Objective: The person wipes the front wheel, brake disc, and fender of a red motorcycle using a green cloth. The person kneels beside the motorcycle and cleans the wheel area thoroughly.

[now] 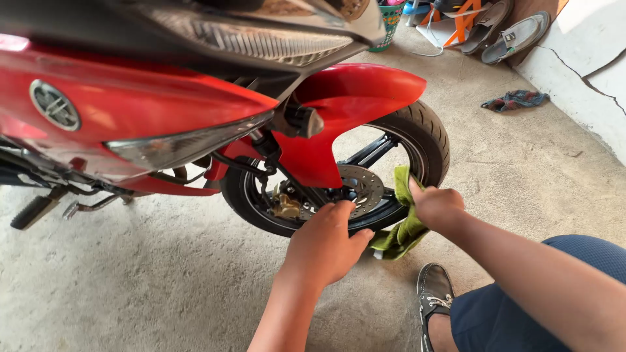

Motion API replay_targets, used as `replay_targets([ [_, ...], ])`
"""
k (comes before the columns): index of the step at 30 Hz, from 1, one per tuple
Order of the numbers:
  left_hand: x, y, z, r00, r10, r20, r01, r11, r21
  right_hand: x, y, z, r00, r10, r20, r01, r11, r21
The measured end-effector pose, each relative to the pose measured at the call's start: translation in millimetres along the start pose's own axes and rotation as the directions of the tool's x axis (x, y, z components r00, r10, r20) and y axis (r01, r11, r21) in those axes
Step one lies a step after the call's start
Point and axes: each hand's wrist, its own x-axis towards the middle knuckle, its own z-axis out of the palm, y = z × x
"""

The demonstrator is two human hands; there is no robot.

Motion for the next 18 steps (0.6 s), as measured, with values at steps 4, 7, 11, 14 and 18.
replay_targets([
  [4, -3, -1, -1, 0.998, 0.052, -0.046, -0.053, 0.999, -0.009, -16, 11, -14, 0.994, -0.108, -0.011, 0.093, 0.898, -0.429],
  [7, -9, -5, -4, 0.999, 0.023, -0.039, -0.023, 1.0, -0.011, -27, 8, -11, 0.98, -0.134, -0.148, 0.074, 0.931, -0.356],
  [11, -12, -2, -12, 0.999, 0.022, -0.046, -0.022, 1.0, 0.007, -28, 11, -14, 0.992, -0.126, 0.029, 0.129, 0.941, -0.312],
  [14, -12, -4, -11, 0.999, 0.013, -0.043, -0.013, 1.0, 0.008, -27, 7, -5, 0.984, -0.127, -0.124, 0.101, 0.975, -0.197],
  [18, -8, 4, -15, 1.0, -0.002, -0.026, 0.002, 1.0, 0.012, -24, 12, -6, 0.994, -0.105, -0.036, 0.097, 0.982, -0.164],
])
